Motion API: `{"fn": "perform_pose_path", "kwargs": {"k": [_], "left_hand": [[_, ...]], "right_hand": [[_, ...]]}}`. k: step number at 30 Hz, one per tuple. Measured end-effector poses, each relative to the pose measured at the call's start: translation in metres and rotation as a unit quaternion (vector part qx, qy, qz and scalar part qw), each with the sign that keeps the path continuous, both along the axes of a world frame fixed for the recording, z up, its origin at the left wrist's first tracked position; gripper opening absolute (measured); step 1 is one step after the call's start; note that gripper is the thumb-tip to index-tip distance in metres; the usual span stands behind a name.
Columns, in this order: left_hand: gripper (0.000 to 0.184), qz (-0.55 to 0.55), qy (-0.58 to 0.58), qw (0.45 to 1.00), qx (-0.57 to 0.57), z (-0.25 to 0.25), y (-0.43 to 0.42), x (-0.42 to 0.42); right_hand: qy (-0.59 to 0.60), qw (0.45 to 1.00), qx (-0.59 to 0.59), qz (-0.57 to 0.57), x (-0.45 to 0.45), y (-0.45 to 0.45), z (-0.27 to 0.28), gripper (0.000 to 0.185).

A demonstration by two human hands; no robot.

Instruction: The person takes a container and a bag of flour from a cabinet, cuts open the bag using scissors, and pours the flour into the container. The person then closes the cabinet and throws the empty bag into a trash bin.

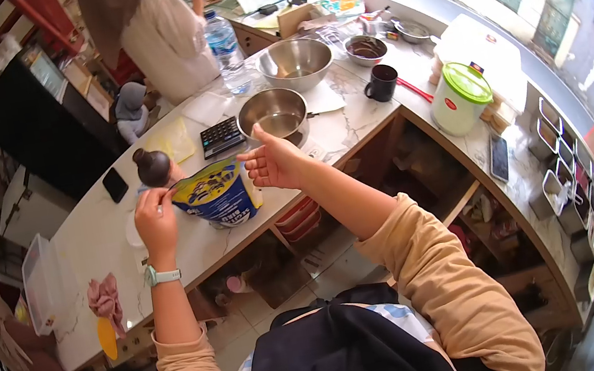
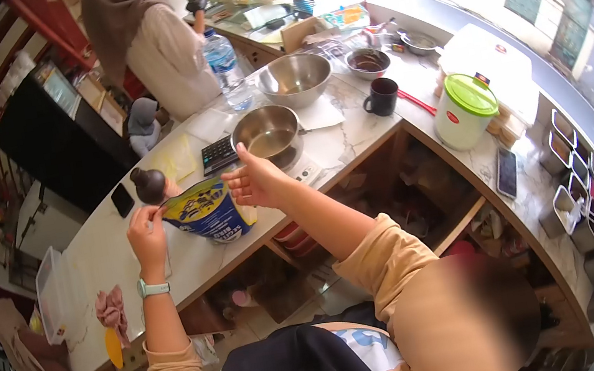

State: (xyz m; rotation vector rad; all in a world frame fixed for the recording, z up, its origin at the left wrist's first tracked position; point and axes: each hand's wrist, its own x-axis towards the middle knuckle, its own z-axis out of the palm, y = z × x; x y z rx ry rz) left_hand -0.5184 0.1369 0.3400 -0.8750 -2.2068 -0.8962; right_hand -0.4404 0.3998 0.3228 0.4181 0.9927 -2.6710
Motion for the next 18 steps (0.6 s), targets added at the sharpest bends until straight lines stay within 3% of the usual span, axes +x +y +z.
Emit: {"fn": "perform_pose_path", "kwargs": {"k": [1, 4, 7, 9, 11, 13, 15, 18], "left_hand": [[0.009, 0.008, -0.003, 1.000, 0.004, -0.002, -0.002, -0.003], [0.010, 0.027, 0.000, 0.999, 0.024, -0.006, 0.001, -0.007], [0.010, 0.058, -0.003, 0.998, 0.030, -0.009, 0.007, -0.008], [0.009, 0.067, 0.017, 0.997, 0.039, -0.019, 0.010, -0.014], [0.010, 0.074, 0.042, 0.996, 0.041, -0.022, 0.014, -0.015], [0.013, 0.099, 0.033, 0.993, 0.052, -0.030, 0.015, -0.020], [0.017, 0.141, 0.046, 0.988, 0.046, -0.034, 0.015, -0.019], [0.023, 0.179, 0.050, 0.980, 0.064, -0.045, 0.016, -0.022]], "right_hand": [[0.013, 0.999, 0.004, 0.036, 0.014, 0.012, 0.004, 0.067], [0.082, 0.995, 0.058, 0.023, 0.062, 0.044, 0.011, 0.074], [0.167, 0.978, 0.123, 0.011, 0.113, 0.080, 0.013, 0.065], [0.205, 0.946, 0.249, -0.020, 0.157, 0.102, 0.028, 0.046], [0.187, 0.895, 0.405, -0.027, 0.196, 0.132, 0.031, 0.040], [0.155, 0.874, 0.457, -0.050, 0.240, 0.161, 0.030, 0.040], [0.081, 0.854, 0.500, -0.115, 0.286, 0.185, 0.010, 0.040], [-0.112, 0.754, 0.625, -0.165, 0.362, 0.210, -0.050, 0.045]]}}
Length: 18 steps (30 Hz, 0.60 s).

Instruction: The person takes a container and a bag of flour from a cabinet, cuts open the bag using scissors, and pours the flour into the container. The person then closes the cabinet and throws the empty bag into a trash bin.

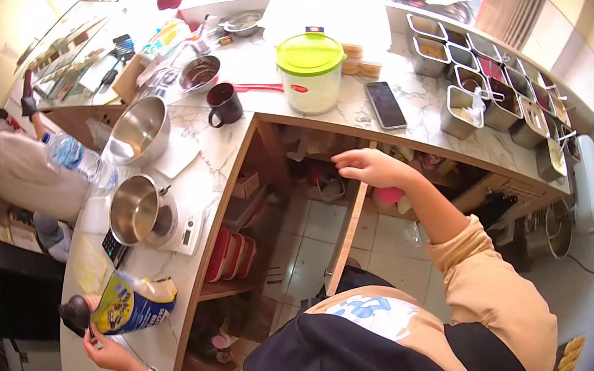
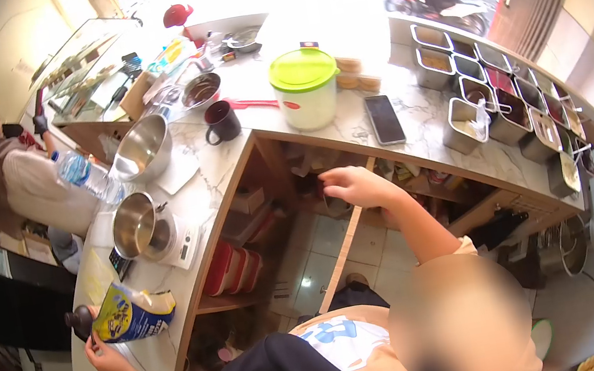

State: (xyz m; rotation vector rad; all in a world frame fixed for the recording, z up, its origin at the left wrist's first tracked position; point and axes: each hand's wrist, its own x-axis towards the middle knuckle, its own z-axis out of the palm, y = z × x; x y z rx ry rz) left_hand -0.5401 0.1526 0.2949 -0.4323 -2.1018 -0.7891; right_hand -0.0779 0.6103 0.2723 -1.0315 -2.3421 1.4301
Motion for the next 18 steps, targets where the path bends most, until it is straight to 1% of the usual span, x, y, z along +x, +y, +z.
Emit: {"fn": "perform_pose_path", "kwargs": {"k": [1, 2, 3, 4, 5, 6, 7, 8, 9, 11, 12, 13, 14, 15, 16, 17, 18], "left_hand": [[0.024, 0.016, 0.002, 1.000, 0.006, 0.000, 0.005, 0.004], [0.020, 0.044, -0.040, 0.998, -0.013, 0.004, 0.009, 0.009], [0.020, 0.041, 0.006, 0.998, -0.041, 0.004, 0.012, 0.010], [0.020, 0.041, 0.053, 0.995, -0.069, 0.003, 0.014, 0.011], [0.021, 0.042, 0.099, 0.990, -0.094, 0.005, 0.017, 0.014], [0.028, 0.071, 0.051, 0.990, -0.107, 0.006, 0.022, 0.019], [0.029, 0.082, 0.073, 0.986, -0.125, 0.007, 0.026, 0.023], [0.029, 0.092, 0.094, 0.981, -0.140, 0.005, 0.031, 0.025], [0.030, 0.102, 0.114, 0.976, -0.152, 0.003, 0.039, 0.026], [0.030, 0.191, 0.068, 0.960, -0.191, -0.002, 0.053, 0.034], [0.030, 0.236, 0.044, 0.947, -0.215, -0.003, 0.055, 0.036], [0.029, 0.239, 0.052, 0.944, -0.221, -0.005, 0.056, 0.036], [0.028, 0.240, 0.062, 0.941, -0.230, -0.006, 0.055, 0.033], [0.027, 0.242, 0.072, 0.937, -0.242, -0.006, 0.052, 0.030], [0.025, 0.233, 0.057, 0.938, -0.252, -0.005, 0.050, 0.027], [0.024, 0.232, 0.049, 0.937, -0.256, -0.003, 0.051, 0.027], [0.023, 0.225, 0.052, 0.937, -0.263, -0.001, 0.050, 0.027]], "right_hand": [[-0.084, 0.994, 0.042, -0.049, 0.025, 0.003, -0.015, 0.045], [-0.142, 0.983, 0.075, -0.086, 0.053, 0.009, -0.043, 0.050], [-0.201, 0.966, 0.107, -0.118, 0.073, 0.013, -0.066, 0.056], [-0.273, 0.933, 0.116, -0.206, 0.082, 0.012, -0.059, 0.065], [-0.340, 0.886, 0.125, -0.289, 0.087, 0.014, -0.049, 0.075], [-0.351, 0.871, 0.135, -0.317, 0.096, 0.028, -0.054, 0.083], [-0.362, 0.854, 0.145, -0.345, 0.107, 0.042, -0.064, 0.092], [-0.403, 0.836, 0.164, -0.334, 0.114, 0.054, -0.080, 0.095], [-0.455, 0.822, 0.170, -0.298, 0.124, 0.070, -0.118, 0.096], [-0.497, 0.821, 0.118, -0.254, 0.113, 0.064, -0.134, 0.084], [-0.495, 0.849, 0.120, -0.138, 0.100, 0.065, -0.123, 0.066], [-0.488, 0.864, 0.119, -0.018, 0.088, 0.060, -0.106, 0.054], [-0.371, 0.917, 0.134, -0.056, 0.071, 0.061, -0.071, 0.037], [-0.246, 0.954, 0.143, -0.091, 0.054, 0.077, -0.040, 0.031], [-0.058, 0.949, 0.241, -0.196, 0.042, 0.107, -0.039, 0.039], [0.024, 0.937, 0.149, -0.315, 0.022, 0.134, -0.005, 0.048], [0.088, 0.910, 0.131, -0.383, 0.004, 0.161, 0.012, 0.056]]}}
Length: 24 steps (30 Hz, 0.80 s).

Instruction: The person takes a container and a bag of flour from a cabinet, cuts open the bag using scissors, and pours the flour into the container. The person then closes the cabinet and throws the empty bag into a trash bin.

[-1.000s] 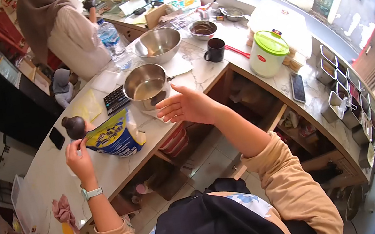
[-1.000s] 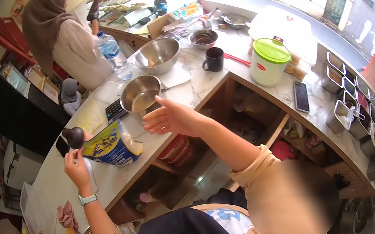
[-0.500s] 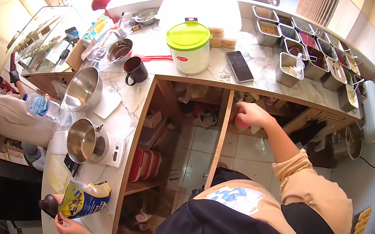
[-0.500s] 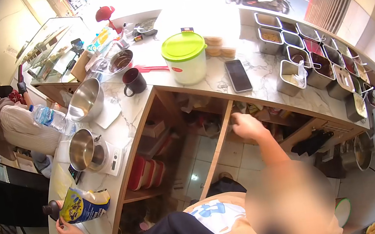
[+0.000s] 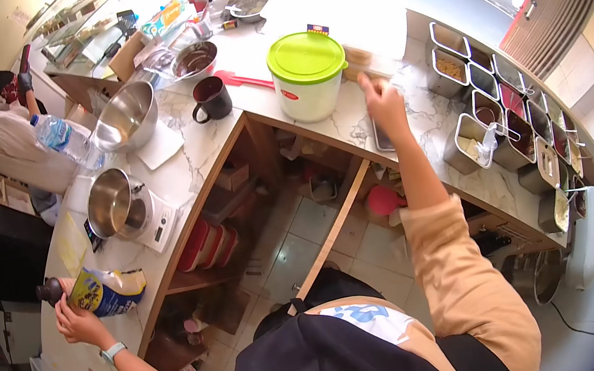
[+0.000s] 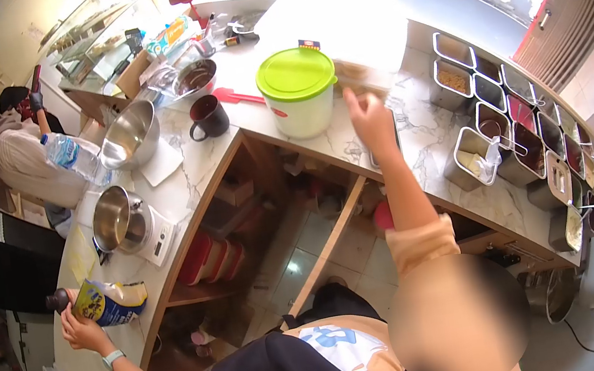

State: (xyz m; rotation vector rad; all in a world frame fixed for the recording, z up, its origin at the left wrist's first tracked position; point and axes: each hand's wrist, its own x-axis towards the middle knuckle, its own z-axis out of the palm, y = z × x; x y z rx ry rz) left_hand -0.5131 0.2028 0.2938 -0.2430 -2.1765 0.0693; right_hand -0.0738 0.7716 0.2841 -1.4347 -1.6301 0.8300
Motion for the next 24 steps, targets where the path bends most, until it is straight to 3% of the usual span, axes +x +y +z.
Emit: {"fn": "perform_pose_path", "kwargs": {"k": [1, 3, 6, 9, 10, 16, 19, 20, 24], "left_hand": [[0.023, -0.006, 0.000, 1.000, -0.005, 0.001, -0.001, 0.001], [0.024, -0.011, -0.011, 1.000, -0.019, 0.005, -0.004, 0.004], [0.025, -0.018, -0.033, 0.998, -0.040, 0.017, -0.006, 0.010], [0.025, -0.034, -0.041, 0.997, -0.058, 0.021, -0.008, 0.008], [0.025, -0.039, -0.045, 0.996, -0.062, 0.021, -0.008, 0.007], [0.022, -0.048, -0.052, 0.996, -0.049, 0.022, -0.007, 0.008], [0.020, -0.059, -0.043, 0.996, -0.042, 0.021, -0.007, 0.003], [0.020, -0.065, -0.040, 0.996, -0.040, 0.020, -0.009, 0.002], [0.019, -0.072, -0.041, 0.996, -0.030, 0.021, -0.007, 0.004]], "right_hand": [[-0.005, 0.997, 0.079, -0.009, -0.016, 0.054, -0.032, 0.065], [-0.030, 0.985, -0.136, 0.104, -0.044, 0.081, 0.006, 0.062], [-0.060, 0.984, -0.116, 0.124, -0.066, 0.083, 0.031, 0.057], [0.002, 0.975, -0.178, 0.132, -0.078, 0.102, 0.026, 0.050], [0.078, 0.962, -0.209, 0.155, -0.084, 0.130, -0.002, 0.050], [0.016, 0.953, -0.298, 0.050, -0.099, 0.148, 0.004, 0.044], [-0.024, 0.953, -0.294, 0.073, -0.099, 0.151, 0.009, 0.037], [0.010, 0.956, -0.288, 0.060, -0.105, 0.154, 0.003, 0.018], [0.015, 0.958, -0.278, 0.065, -0.107, 0.159, -0.004, 0.018]]}}
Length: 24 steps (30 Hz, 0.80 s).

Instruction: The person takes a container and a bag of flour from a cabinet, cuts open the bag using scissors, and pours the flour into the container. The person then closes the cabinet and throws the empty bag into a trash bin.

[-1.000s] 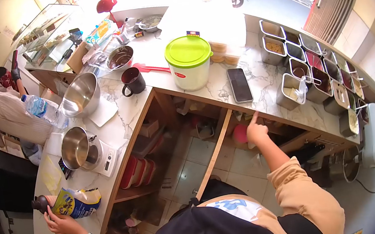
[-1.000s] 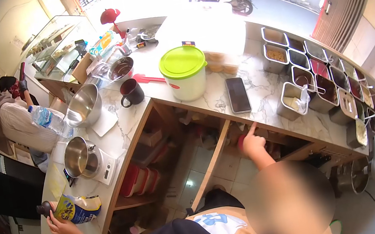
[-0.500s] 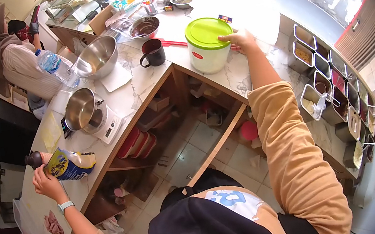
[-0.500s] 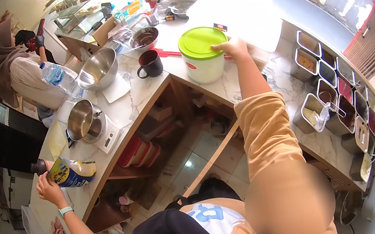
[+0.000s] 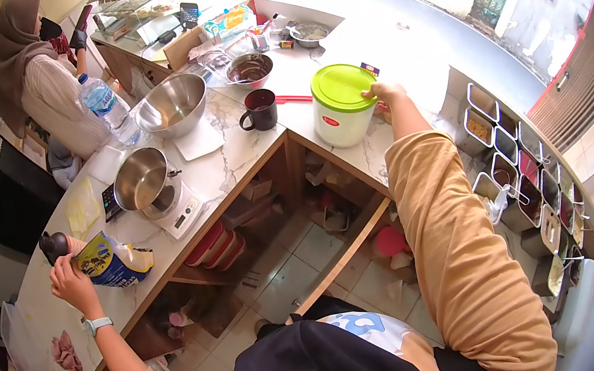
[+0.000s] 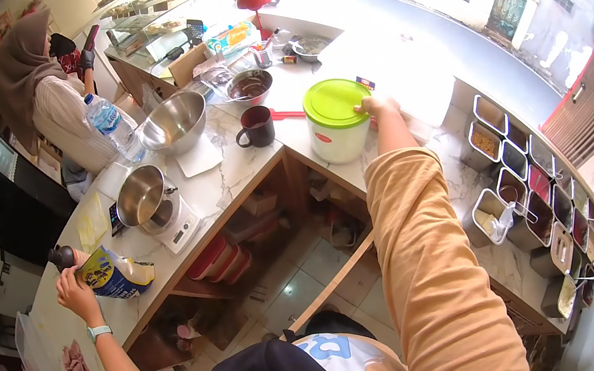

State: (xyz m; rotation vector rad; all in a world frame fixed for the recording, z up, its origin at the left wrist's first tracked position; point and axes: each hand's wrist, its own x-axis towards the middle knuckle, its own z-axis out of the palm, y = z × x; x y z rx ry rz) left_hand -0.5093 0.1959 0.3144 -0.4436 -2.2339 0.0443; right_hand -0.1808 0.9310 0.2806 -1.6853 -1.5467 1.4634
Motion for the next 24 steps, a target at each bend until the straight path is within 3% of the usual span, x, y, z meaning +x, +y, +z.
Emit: {"fn": "perform_pose_path", "kwargs": {"k": [4, 9, 12, 15, 18, 21, 24], "left_hand": [[0.018, -0.007, -0.001, 1.000, 0.004, -0.001, -0.001, -0.001], [0.017, -0.018, -0.003, 1.000, 0.017, -0.002, -0.002, -0.001], [0.017, -0.019, -0.009, 0.999, 0.029, -0.002, -0.001, -0.001], [0.020, -0.025, -0.021, 0.998, 0.051, -0.005, -0.001, 0.000], [0.029, -0.031, 0.012, 0.998, 0.058, -0.009, -0.001, 0.005], [0.038, -0.016, 0.034, 0.997, 0.069, -0.013, 0.006, 0.021], [0.044, -0.007, 0.042, 0.994, 0.098, -0.019, 0.015, 0.036]], "right_hand": [[-0.086, 0.996, 0.009, -0.003, -0.004, 0.016, -0.007, 0.040], [-0.249, 0.966, 0.058, 0.023, -0.014, -0.014, 0.043, 0.041], [-0.192, 0.977, 0.016, 0.092, -0.003, -0.001, 0.039, 0.024], [-0.042, 0.998, -0.041, 0.005, 0.003, 0.001, 0.019, 0.028], [0.011, 0.994, -0.105, 0.025, 0.002, -0.005, 0.016, 0.028], [-0.036, 0.998, -0.023, 0.051, -0.014, -0.021, 0.033, 0.028], [-0.082, 0.992, 0.088, 0.039, -0.030, -0.032, 0.033, 0.043]]}}
